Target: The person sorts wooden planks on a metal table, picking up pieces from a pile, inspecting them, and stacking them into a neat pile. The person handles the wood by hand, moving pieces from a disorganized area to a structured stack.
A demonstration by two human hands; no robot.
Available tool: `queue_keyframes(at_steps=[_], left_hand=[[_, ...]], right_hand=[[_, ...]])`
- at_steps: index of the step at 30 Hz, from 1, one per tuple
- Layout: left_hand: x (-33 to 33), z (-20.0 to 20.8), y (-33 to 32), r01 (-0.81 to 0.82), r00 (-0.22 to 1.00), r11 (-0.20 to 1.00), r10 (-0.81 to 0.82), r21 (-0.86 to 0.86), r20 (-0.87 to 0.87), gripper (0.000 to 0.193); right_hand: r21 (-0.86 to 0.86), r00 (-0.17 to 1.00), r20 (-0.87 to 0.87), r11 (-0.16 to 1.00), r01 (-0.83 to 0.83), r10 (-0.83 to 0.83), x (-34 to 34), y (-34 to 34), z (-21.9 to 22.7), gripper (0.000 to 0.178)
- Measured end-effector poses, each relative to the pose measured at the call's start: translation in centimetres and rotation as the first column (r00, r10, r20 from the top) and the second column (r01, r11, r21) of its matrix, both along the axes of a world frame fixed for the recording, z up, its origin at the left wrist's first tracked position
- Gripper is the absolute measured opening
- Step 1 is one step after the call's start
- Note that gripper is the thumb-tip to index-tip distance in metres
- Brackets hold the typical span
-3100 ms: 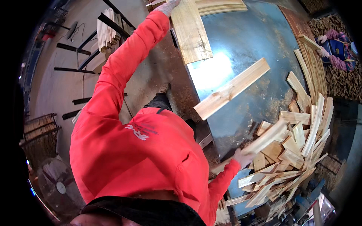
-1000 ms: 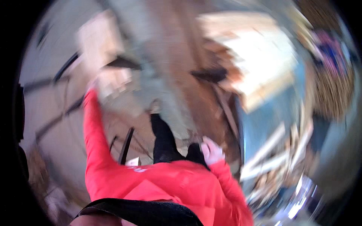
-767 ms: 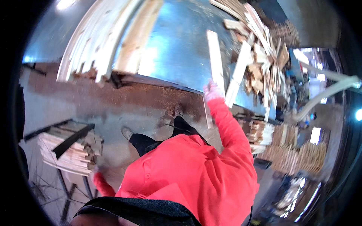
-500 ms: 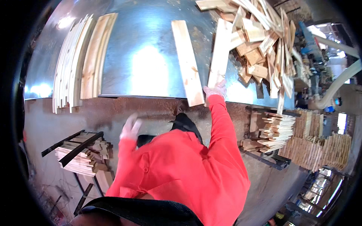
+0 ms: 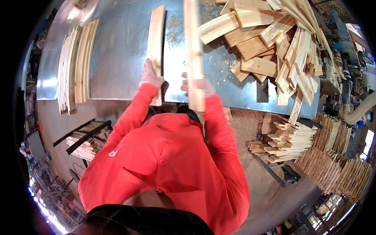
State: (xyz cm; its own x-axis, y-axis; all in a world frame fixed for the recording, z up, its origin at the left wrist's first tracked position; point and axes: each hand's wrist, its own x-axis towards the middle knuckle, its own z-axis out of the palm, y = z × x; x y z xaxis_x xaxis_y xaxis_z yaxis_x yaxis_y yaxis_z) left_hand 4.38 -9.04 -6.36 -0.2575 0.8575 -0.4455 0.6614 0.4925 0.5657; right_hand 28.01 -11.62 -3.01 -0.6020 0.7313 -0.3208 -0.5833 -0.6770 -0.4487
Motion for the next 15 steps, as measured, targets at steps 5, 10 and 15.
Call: queue_keyframes(at_steps=[5, 10, 15], left_hand=[[-5.0, -4.7, -0.6, -0.365, 0.458, 0.917, 0.328, -0.162, 0.826, 0.049], [-5.4, -1.4, -1.0, -0.377, 0.368, 0.898, 0.371, -0.229, 0.852, 0.049], [-8.2, -0.2, 0.2, -0.286, 0.536, 0.945, 0.297, -0.162, 0.79, 0.045]], right_hand=[[0.168, 0.05, 0.977, 0.592, -0.788, -0.21, -11.2, 3.1, 2.0, 0.065], [-0.033, 0.881, 0.049, 0.881, 0.472, -0.47, -1.1, 12.5, -4.2, 0.066], [0.082, 0.514, 0.337, 0.568, 0.819, -0.789, 3.2, 25.2, -9.7, 0.067]])
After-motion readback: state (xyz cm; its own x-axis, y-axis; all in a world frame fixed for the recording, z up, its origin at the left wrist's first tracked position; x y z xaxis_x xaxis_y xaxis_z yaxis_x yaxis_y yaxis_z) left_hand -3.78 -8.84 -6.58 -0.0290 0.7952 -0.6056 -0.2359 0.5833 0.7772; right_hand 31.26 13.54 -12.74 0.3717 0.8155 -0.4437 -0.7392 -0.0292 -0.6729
